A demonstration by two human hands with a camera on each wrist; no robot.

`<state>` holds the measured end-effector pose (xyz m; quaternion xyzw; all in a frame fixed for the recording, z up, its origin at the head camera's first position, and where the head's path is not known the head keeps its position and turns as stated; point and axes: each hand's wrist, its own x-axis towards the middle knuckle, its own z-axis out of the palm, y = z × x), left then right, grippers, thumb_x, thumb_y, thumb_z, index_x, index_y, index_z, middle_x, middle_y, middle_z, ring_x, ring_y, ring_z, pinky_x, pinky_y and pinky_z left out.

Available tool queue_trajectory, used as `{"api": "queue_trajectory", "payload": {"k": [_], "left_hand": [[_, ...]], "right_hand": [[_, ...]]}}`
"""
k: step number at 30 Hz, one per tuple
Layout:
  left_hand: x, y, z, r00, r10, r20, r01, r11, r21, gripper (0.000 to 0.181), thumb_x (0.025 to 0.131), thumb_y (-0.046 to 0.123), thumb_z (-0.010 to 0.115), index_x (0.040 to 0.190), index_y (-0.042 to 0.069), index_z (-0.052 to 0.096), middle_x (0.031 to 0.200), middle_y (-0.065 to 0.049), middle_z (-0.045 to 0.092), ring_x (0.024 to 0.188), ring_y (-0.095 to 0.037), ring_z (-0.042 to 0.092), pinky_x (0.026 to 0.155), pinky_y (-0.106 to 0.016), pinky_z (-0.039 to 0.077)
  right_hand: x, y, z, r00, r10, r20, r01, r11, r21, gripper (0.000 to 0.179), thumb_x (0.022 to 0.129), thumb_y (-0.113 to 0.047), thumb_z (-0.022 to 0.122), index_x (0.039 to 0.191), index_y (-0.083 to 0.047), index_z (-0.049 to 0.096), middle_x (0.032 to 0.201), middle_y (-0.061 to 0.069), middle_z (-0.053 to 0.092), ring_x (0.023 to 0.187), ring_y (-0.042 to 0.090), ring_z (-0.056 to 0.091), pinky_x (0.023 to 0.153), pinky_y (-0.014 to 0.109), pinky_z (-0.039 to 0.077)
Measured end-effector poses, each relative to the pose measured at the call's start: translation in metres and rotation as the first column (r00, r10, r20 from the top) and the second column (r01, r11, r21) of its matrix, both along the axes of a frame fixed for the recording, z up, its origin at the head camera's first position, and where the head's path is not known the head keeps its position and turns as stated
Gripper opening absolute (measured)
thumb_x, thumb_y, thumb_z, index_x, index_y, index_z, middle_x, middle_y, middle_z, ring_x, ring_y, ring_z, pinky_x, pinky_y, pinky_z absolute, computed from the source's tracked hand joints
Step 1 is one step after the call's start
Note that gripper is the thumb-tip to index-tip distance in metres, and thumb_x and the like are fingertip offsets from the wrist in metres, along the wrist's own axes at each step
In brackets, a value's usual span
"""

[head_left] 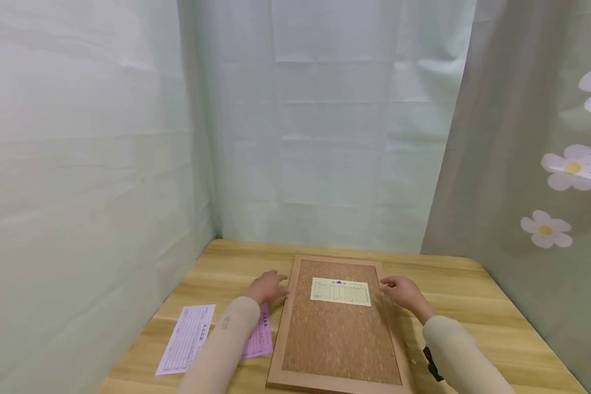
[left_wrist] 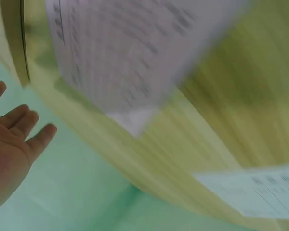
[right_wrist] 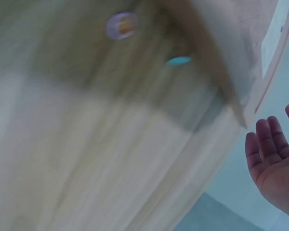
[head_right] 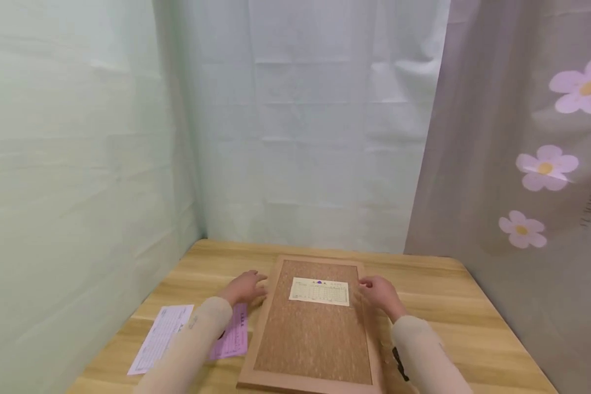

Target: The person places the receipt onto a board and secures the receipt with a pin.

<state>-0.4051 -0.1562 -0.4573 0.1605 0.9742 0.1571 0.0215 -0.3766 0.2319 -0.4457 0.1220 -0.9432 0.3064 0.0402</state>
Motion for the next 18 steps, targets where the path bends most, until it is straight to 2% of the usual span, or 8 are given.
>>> {"api": "queue_trajectory", "payload": {"k": [5, 8, 13, 18], "left_hand": [[0.009, -0.046, 0.015, 0.998, -0.012, -0.059, 0.019, 0.992, 0.129, 0.050, 0.096, 0.022, 0.066, 0.135, -0.007, 0.055, 0.133, -0.028, 0.056, 0.127, -0.045, 0.049, 0.107, -0.054, 0.037], [0.017, -0.067, 0.017, 0.997, 0.031, -0.070, -0.020, 0.989, 0.147, 0.051, 0.095, 0.023, 0.067, 0.134, -0.008, 0.056, 0.130, -0.029, 0.058, 0.121, -0.045, 0.054, 0.103, -0.054, 0.041], [0.031, -0.089, 0.010, 0.996, 0.086, 0.018, -0.087, 0.987, 0.132, 0.053, 0.094, 0.024, 0.069, 0.135, -0.007, 0.055, 0.129, -0.028, 0.058, 0.119, -0.044, 0.056, 0.100, -0.054, 0.043], [0.041, -0.094, 0.000, 0.991, 0.105, 0.082, -0.117, 0.980, 0.160, 0.057, 0.092, 0.025, 0.071, 0.136, -0.007, 0.054, 0.131, -0.028, 0.057, 0.120, -0.044, 0.054, 0.101, -0.056, 0.041]], "right_hand": [[0.015, 0.019, -0.007, 0.999, 0.028, 0.035, -0.029, 1.000, 0.009, 0.042, 0.100, -0.020, 0.060, 0.131, 0.008, 0.059, 0.131, 0.032, 0.056, 0.119, 0.051, 0.052, 0.092, 0.060, 0.046], [0.022, 0.030, -0.013, 0.994, 0.071, 0.078, -0.071, 0.997, -0.013, 0.049, 0.100, -0.026, 0.061, 0.135, 0.008, 0.055, 0.136, 0.034, 0.051, 0.123, 0.054, 0.049, 0.095, 0.062, 0.043], [0.031, 0.038, -0.023, 0.978, 0.149, 0.148, -0.141, 0.988, -0.060, 0.061, 0.097, -0.034, 0.064, 0.140, 0.007, 0.049, 0.142, 0.037, 0.042, 0.128, 0.058, 0.039, 0.097, 0.066, 0.039], [0.030, 0.044, -0.036, 0.967, 0.188, 0.171, -0.172, 0.980, -0.101, 0.066, 0.094, -0.038, 0.068, 0.140, 0.005, 0.050, 0.143, 0.036, 0.042, 0.131, 0.061, 0.031, 0.100, 0.070, 0.032]]}}
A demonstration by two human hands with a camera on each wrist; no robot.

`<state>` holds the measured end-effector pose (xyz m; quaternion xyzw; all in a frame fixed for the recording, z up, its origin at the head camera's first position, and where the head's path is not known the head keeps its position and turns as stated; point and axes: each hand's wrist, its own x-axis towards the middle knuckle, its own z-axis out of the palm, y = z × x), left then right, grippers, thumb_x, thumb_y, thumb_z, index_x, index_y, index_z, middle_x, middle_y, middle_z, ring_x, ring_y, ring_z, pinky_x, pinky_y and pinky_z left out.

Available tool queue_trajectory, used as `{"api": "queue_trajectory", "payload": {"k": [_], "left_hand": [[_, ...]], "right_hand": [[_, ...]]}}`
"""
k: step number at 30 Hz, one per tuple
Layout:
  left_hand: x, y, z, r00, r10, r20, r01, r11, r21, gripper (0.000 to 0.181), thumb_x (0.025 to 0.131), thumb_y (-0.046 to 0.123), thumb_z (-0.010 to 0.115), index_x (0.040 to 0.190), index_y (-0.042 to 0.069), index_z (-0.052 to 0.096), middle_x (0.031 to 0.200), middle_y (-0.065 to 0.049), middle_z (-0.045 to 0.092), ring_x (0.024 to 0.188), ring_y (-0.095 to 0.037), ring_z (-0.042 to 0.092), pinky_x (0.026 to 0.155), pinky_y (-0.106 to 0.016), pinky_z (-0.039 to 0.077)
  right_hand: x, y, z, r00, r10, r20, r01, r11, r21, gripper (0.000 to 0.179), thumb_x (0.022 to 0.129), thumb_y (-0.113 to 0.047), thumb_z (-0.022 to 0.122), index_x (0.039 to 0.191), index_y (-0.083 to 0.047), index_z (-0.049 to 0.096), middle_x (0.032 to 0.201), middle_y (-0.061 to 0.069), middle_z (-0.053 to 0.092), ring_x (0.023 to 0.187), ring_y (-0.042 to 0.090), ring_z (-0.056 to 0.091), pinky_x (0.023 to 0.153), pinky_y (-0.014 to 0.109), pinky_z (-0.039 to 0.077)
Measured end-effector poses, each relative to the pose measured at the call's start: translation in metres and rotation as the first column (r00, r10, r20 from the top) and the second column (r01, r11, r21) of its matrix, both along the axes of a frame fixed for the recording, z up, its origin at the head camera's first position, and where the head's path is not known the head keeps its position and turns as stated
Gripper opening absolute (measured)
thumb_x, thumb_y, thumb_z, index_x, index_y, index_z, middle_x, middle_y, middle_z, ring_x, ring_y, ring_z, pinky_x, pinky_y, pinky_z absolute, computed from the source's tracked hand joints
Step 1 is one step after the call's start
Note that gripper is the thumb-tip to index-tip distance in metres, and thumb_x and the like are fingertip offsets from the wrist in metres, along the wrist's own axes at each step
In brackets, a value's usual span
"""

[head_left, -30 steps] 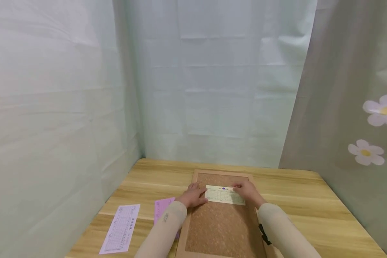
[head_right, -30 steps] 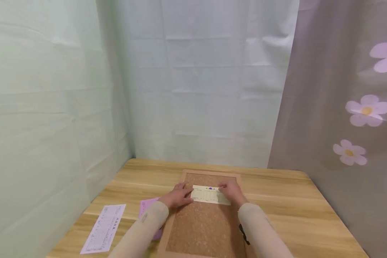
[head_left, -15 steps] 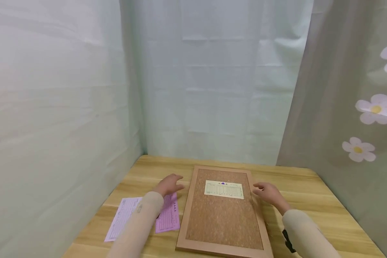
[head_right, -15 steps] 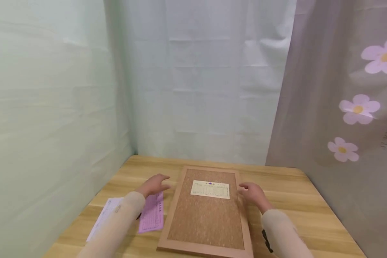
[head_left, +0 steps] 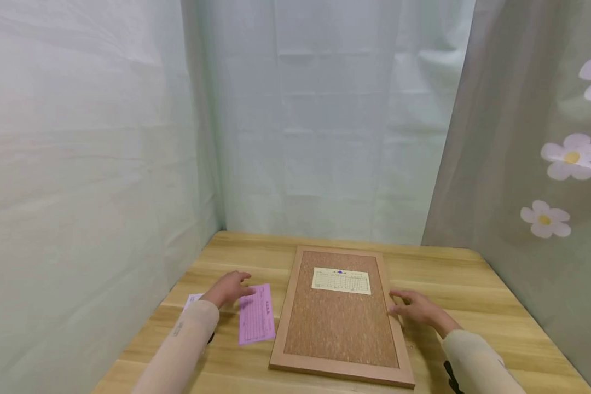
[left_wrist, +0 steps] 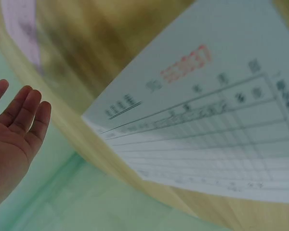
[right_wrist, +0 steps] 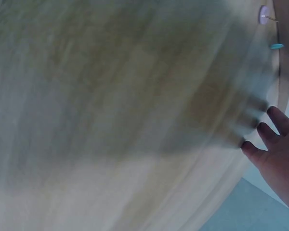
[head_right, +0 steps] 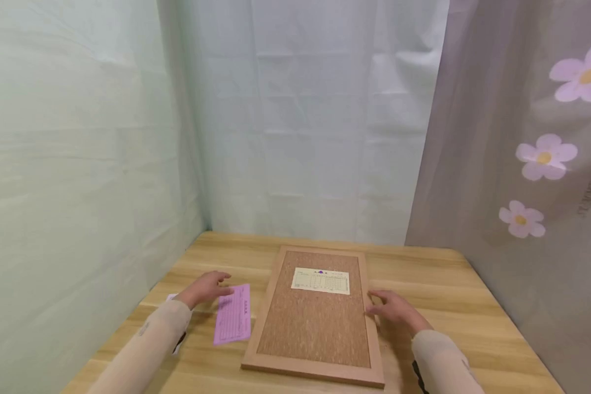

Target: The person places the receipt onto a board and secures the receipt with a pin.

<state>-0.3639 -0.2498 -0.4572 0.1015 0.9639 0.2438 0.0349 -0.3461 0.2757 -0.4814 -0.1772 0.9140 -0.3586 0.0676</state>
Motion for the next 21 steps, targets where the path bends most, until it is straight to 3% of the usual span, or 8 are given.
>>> {"api": "queue_trajectory", "payload": {"k": [3, 7, 14, 17, 21], "left_hand": [[-0.001, 0.002, -0.004, 1.000, 0.023, 0.002, -0.023, 1.000, 0.017, 0.059, 0.090, 0.025, 0.074, 0.135, -0.008, 0.054, 0.132, -0.029, 0.057, 0.123, -0.045, 0.052, 0.104, -0.056, 0.039], [-0.002, 0.002, -0.010, 1.000, 0.028, -0.010, -0.028, 0.999, -0.028, 0.061, 0.087, 0.024, 0.076, 0.133, -0.011, 0.055, 0.130, -0.032, 0.056, 0.124, -0.047, 0.050, 0.105, -0.057, 0.036], [-0.004, -0.003, -0.013, 0.998, 0.056, 0.000, -0.055, 0.995, -0.083, 0.053, 0.085, 0.027, 0.079, 0.121, -0.008, 0.063, 0.111, -0.023, 0.060, 0.106, -0.038, 0.054, 0.096, -0.054, 0.043], [-0.006, -0.004, -0.018, 0.998, 0.068, -0.014, -0.069, 0.993, -0.094, 0.048, 0.083, 0.027, 0.081, 0.114, -0.007, 0.067, 0.106, -0.019, 0.060, 0.103, -0.035, 0.055, 0.095, -0.053, 0.043], [-0.007, -0.005, -0.026, 0.995, 0.102, -0.020, -0.103, 0.990, -0.092, 0.051, 0.082, 0.027, 0.082, 0.116, -0.007, 0.067, 0.109, -0.019, 0.058, 0.105, -0.035, 0.053, 0.099, -0.053, 0.042]], "right_hand": [[-0.005, 0.005, -0.010, 1.000, -0.004, 0.016, 0.004, 1.000, -0.022, 0.071, 0.090, -0.042, 0.071, 0.142, 0.002, 0.050, 0.145, 0.033, 0.041, 0.133, 0.059, 0.031, 0.102, 0.069, 0.030], [-0.010, 0.009, -0.021, 1.000, -0.011, 0.014, 0.011, 0.999, -0.052, 0.076, 0.088, -0.044, 0.073, 0.145, 0.001, 0.047, 0.147, 0.032, 0.040, 0.136, 0.056, 0.030, 0.104, 0.069, 0.028], [-0.017, 0.012, -0.027, 0.999, -0.046, 0.004, 0.046, 0.997, -0.064, 0.077, 0.087, -0.040, 0.075, 0.145, 0.001, 0.046, 0.145, 0.035, 0.040, 0.135, 0.057, 0.030, 0.103, 0.069, 0.028], [-0.009, 0.007, -0.017, 0.998, -0.050, 0.027, 0.051, 0.998, -0.036, 0.074, 0.089, -0.035, 0.074, 0.146, 0.002, 0.045, 0.146, 0.035, 0.039, 0.136, 0.057, 0.029, 0.104, 0.069, 0.029], [0.000, 0.002, -0.006, 0.999, -0.026, 0.037, 0.026, 1.000, 0.002, 0.072, 0.092, -0.034, 0.071, 0.146, 0.004, 0.042, 0.145, 0.039, 0.035, 0.134, 0.059, 0.028, 0.103, 0.070, 0.028]]}}
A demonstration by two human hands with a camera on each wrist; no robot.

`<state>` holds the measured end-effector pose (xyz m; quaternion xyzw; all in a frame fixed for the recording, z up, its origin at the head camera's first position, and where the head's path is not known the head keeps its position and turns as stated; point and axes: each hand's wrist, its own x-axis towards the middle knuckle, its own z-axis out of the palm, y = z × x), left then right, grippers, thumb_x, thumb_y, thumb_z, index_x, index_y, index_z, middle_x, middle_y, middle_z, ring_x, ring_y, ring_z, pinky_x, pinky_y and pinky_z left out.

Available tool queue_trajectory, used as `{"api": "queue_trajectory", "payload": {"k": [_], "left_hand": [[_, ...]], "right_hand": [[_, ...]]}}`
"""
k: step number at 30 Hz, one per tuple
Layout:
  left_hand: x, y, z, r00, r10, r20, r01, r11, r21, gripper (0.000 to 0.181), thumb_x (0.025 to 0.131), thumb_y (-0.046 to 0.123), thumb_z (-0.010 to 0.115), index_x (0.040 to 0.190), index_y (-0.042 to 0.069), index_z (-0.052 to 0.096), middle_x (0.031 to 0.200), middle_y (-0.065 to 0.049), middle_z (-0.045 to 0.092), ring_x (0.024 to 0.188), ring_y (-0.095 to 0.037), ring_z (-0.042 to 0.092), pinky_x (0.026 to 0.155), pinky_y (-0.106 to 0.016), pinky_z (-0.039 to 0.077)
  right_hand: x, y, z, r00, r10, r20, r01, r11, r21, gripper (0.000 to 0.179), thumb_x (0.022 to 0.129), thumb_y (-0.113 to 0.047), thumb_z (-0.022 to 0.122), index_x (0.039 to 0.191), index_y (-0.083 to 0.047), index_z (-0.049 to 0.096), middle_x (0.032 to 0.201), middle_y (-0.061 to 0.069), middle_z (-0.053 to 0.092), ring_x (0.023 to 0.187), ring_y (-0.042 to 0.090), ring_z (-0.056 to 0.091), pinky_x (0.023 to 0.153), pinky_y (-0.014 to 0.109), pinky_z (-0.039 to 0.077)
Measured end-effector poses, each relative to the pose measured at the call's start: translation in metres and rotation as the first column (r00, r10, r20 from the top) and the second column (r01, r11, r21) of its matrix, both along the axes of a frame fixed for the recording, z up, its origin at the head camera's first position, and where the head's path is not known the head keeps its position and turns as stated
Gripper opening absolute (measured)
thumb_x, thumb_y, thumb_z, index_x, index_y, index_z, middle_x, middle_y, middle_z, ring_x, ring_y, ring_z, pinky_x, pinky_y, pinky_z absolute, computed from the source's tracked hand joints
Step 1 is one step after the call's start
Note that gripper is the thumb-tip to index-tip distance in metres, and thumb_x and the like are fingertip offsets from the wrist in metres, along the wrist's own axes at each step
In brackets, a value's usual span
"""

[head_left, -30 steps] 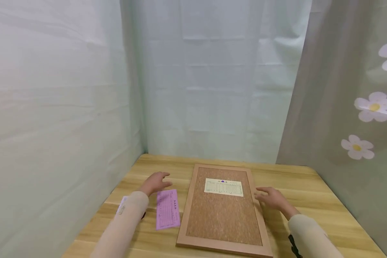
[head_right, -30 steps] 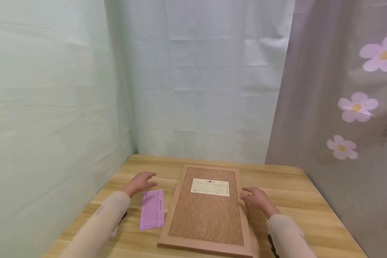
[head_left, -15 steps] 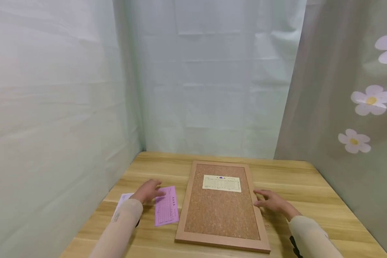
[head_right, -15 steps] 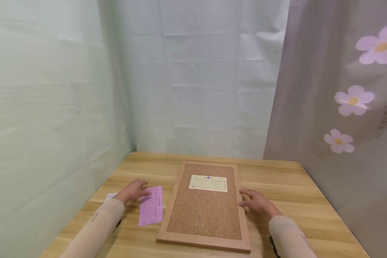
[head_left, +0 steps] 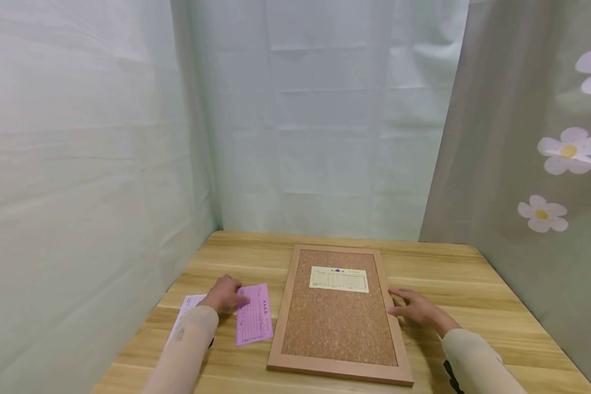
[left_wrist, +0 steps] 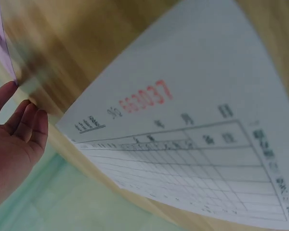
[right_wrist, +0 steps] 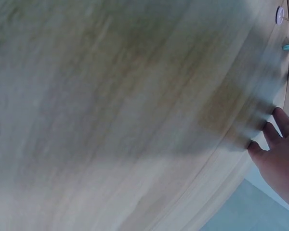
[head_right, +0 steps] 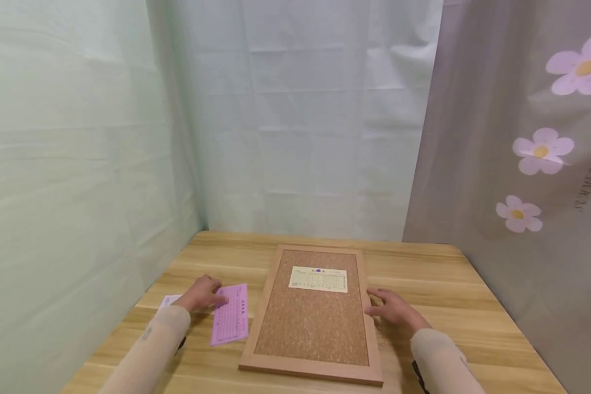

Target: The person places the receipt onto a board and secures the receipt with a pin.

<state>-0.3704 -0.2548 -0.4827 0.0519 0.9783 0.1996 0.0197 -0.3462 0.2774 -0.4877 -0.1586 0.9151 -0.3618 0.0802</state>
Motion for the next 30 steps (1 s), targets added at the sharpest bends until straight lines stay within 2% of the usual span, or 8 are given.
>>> {"api": "queue_trajectory", "payload": {"k": [7, 13, 15, 20, 22, 26, 28, 30], "left_hand": [[0.004, 0.003, 0.003, 1.000, 0.030, -0.003, -0.030, 0.999, 0.033, 0.047, 0.082, 0.023, 0.082, 0.116, -0.006, 0.067, 0.108, -0.016, 0.056, 0.104, -0.033, 0.052, 0.099, -0.052, 0.042], [0.003, 0.005, 0.006, 0.999, 0.042, 0.022, -0.043, 0.997, 0.066, 0.031, 0.080, 0.016, 0.082, 0.104, 0.000, 0.070, 0.106, -0.014, 0.058, 0.102, -0.031, 0.053, 0.097, -0.051, 0.043], [0.002, 0.005, 0.006, 0.998, 0.048, 0.036, -0.051, 0.995, 0.083, 0.033, 0.081, 0.013, 0.081, 0.108, -0.001, 0.068, 0.109, -0.016, 0.060, 0.104, -0.032, 0.055, 0.097, -0.051, 0.043], [0.003, 0.007, 0.008, 0.996, 0.052, 0.072, -0.060, 0.990, 0.126, 0.054, 0.081, 0.007, 0.079, 0.127, -0.010, 0.057, 0.122, -0.027, 0.060, 0.116, -0.043, 0.055, 0.102, -0.056, 0.040], [0.004, 0.006, 0.010, 0.995, 0.050, 0.088, -0.062, 0.988, 0.139, 0.050, 0.080, 0.005, 0.078, 0.122, -0.011, 0.058, 0.116, -0.025, 0.063, 0.110, -0.042, 0.058, 0.099, -0.055, 0.043], [0.006, 0.005, 0.012, 0.991, 0.054, 0.122, -0.077, 0.978, 0.193, 0.031, 0.077, 0.001, 0.077, 0.104, -0.005, 0.062, 0.094, -0.013, 0.063, 0.088, -0.029, 0.059, 0.084, -0.046, 0.050], [0.006, 0.005, 0.014, 0.990, 0.051, 0.129, -0.080, 0.969, 0.233, 0.036, 0.077, -0.001, 0.076, 0.110, -0.006, 0.062, 0.097, -0.015, 0.064, 0.089, -0.029, 0.059, 0.083, -0.045, 0.050], [0.006, 0.004, 0.015, 0.987, 0.061, 0.147, -0.101, 0.954, 0.283, 0.048, 0.078, -0.004, 0.073, 0.123, -0.010, 0.057, 0.108, -0.021, 0.063, 0.096, -0.031, 0.059, 0.088, -0.047, 0.050]], "right_hand": [[-0.011, 0.007, -0.014, 1.000, -0.027, 0.004, 0.027, 0.999, -0.031, 0.080, 0.086, -0.046, 0.074, 0.146, -0.002, 0.046, 0.147, 0.035, 0.038, 0.136, 0.057, 0.028, 0.103, 0.071, 0.027], [-0.010, 0.007, -0.014, 0.999, 0.024, -0.039, -0.024, 1.000, 0.009, 0.077, 0.088, -0.048, 0.070, 0.146, -0.003, 0.047, 0.143, 0.038, 0.039, 0.132, 0.061, 0.031, 0.100, 0.071, 0.031], [-0.008, 0.006, -0.012, 0.999, 0.019, -0.027, -0.019, 1.000, 0.007, 0.079, 0.088, -0.048, 0.071, 0.147, -0.003, 0.046, 0.145, 0.037, 0.039, 0.133, 0.059, 0.030, 0.102, 0.070, 0.029], [-0.005, 0.004, -0.009, 1.000, -0.010, 0.004, 0.010, 1.000, -0.019, 0.080, 0.086, -0.047, 0.073, 0.147, -0.003, 0.046, 0.146, 0.035, 0.039, 0.135, 0.057, 0.029, 0.104, 0.069, 0.028], [-0.004, 0.004, -0.007, 1.000, 0.005, -0.015, -0.005, 1.000, -0.008, 0.077, 0.088, -0.046, 0.072, 0.146, -0.002, 0.047, 0.144, 0.037, 0.039, 0.133, 0.060, 0.030, 0.100, 0.071, 0.030], [-0.001, 0.003, -0.004, 0.998, 0.039, -0.055, -0.038, 0.999, 0.032, 0.074, 0.091, -0.047, 0.068, 0.146, -0.002, 0.047, 0.142, 0.040, 0.038, 0.129, 0.063, 0.031, 0.097, 0.071, 0.033], [0.000, 0.003, -0.003, 0.998, 0.033, -0.045, -0.032, 0.999, 0.025, 0.075, 0.091, -0.047, 0.068, 0.147, -0.003, 0.046, 0.143, 0.040, 0.038, 0.130, 0.062, 0.031, 0.099, 0.071, 0.032], [0.000, 0.002, -0.002, 0.999, 0.025, -0.031, -0.024, 1.000, 0.019, 0.076, 0.091, -0.047, 0.069, 0.147, -0.002, 0.045, 0.144, 0.039, 0.037, 0.131, 0.061, 0.030, 0.100, 0.071, 0.031]]}}
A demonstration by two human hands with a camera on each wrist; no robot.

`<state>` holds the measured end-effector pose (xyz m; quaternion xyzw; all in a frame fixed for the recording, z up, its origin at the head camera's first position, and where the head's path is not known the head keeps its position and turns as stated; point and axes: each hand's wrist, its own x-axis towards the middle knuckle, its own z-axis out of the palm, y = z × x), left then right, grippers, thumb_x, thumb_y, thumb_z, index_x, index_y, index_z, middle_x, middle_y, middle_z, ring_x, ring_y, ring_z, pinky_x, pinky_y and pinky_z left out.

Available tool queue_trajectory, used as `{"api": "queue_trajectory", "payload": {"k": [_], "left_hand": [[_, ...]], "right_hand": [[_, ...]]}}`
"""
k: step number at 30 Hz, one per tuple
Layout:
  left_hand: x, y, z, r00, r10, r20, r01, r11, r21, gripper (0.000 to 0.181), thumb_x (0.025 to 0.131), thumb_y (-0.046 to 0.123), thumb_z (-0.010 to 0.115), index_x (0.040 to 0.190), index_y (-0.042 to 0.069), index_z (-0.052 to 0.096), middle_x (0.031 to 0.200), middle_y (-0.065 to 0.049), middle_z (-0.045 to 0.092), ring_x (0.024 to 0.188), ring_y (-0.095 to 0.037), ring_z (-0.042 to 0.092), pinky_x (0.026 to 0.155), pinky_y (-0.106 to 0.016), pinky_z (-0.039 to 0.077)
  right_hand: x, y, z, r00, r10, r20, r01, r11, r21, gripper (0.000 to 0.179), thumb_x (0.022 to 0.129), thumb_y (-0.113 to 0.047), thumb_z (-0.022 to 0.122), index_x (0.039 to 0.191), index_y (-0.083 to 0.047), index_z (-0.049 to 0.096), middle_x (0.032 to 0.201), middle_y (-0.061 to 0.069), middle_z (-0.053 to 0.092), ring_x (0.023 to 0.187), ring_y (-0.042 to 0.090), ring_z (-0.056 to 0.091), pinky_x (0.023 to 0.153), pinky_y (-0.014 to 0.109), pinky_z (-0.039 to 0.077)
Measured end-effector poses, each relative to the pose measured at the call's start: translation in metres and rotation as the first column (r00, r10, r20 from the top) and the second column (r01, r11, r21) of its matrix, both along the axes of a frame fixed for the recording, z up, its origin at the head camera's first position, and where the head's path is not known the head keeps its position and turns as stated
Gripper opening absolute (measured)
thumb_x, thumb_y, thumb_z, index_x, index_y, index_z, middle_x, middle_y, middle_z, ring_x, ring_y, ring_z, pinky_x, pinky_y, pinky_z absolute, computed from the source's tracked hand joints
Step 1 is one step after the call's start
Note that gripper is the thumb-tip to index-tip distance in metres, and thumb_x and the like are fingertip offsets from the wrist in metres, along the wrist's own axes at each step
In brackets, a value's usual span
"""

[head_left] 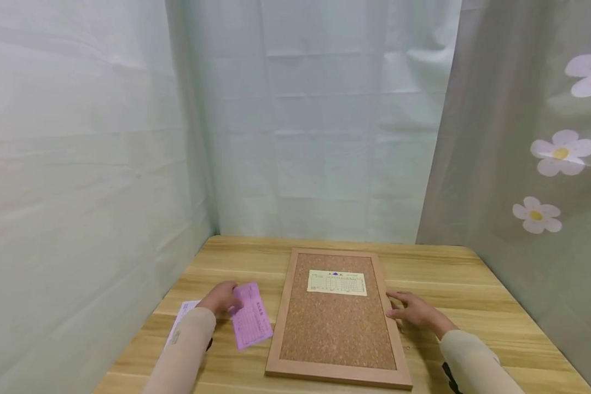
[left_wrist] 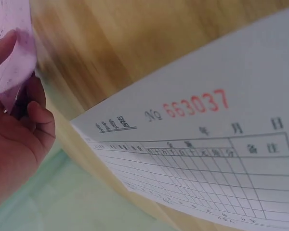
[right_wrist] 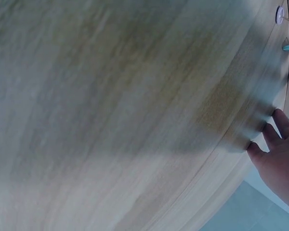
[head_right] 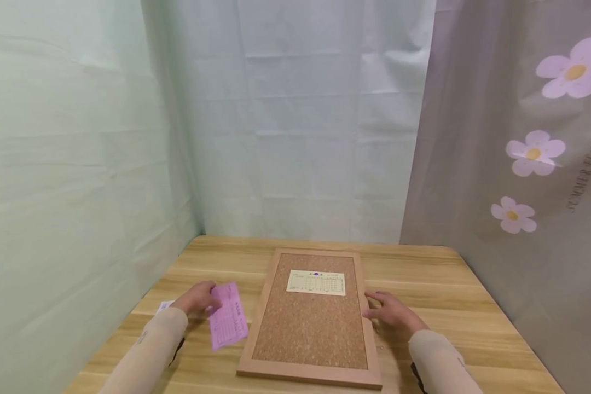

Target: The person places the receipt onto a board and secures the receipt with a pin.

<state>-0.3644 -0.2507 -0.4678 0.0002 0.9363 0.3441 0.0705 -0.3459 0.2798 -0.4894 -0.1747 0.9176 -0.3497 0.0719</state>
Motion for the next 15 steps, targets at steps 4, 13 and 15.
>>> {"api": "queue_trajectory", "payload": {"k": [4, 13, 15], "left_hand": [[-0.002, -0.003, 0.002, 1.000, 0.004, -0.018, -0.004, 1.000, 0.014, 0.047, 0.084, -0.003, 0.066, 0.128, -0.013, 0.054, 0.114, -0.024, 0.062, 0.097, -0.031, 0.059, 0.090, -0.049, 0.049], [-0.009, -0.008, 0.031, 0.970, -0.118, -0.212, 0.099, 0.990, -0.102, 0.015, 0.094, 0.003, 0.058, 0.091, -0.006, 0.070, 0.080, -0.008, 0.062, 0.071, -0.020, 0.053, 0.062, -0.032, 0.045], [-0.010, -0.009, 0.041, 0.958, -0.133, -0.255, 0.111, 0.989, -0.101, 0.016, 0.094, 0.003, 0.059, 0.097, -0.007, 0.071, 0.084, -0.009, 0.066, 0.073, -0.020, 0.055, 0.063, -0.033, 0.047]], "right_hand": [[-0.001, -0.001, 0.001, 0.999, -0.032, 0.037, 0.032, 0.999, -0.002, 0.074, 0.091, -0.040, 0.071, 0.147, 0.001, 0.044, 0.146, 0.038, 0.036, 0.134, 0.060, 0.028, 0.102, 0.071, 0.028], [0.000, -0.003, 0.002, 0.999, -0.039, 0.023, 0.039, 0.999, 0.005, 0.070, 0.092, -0.035, 0.071, 0.146, 0.002, 0.045, 0.144, 0.039, 0.037, 0.132, 0.061, 0.030, 0.101, 0.071, 0.030], [0.000, -0.003, 0.002, 0.999, -0.042, 0.027, 0.042, 0.999, -0.003, 0.072, 0.091, -0.038, 0.071, 0.146, 0.001, 0.045, 0.144, 0.039, 0.036, 0.132, 0.061, 0.030, 0.101, 0.071, 0.029]]}}
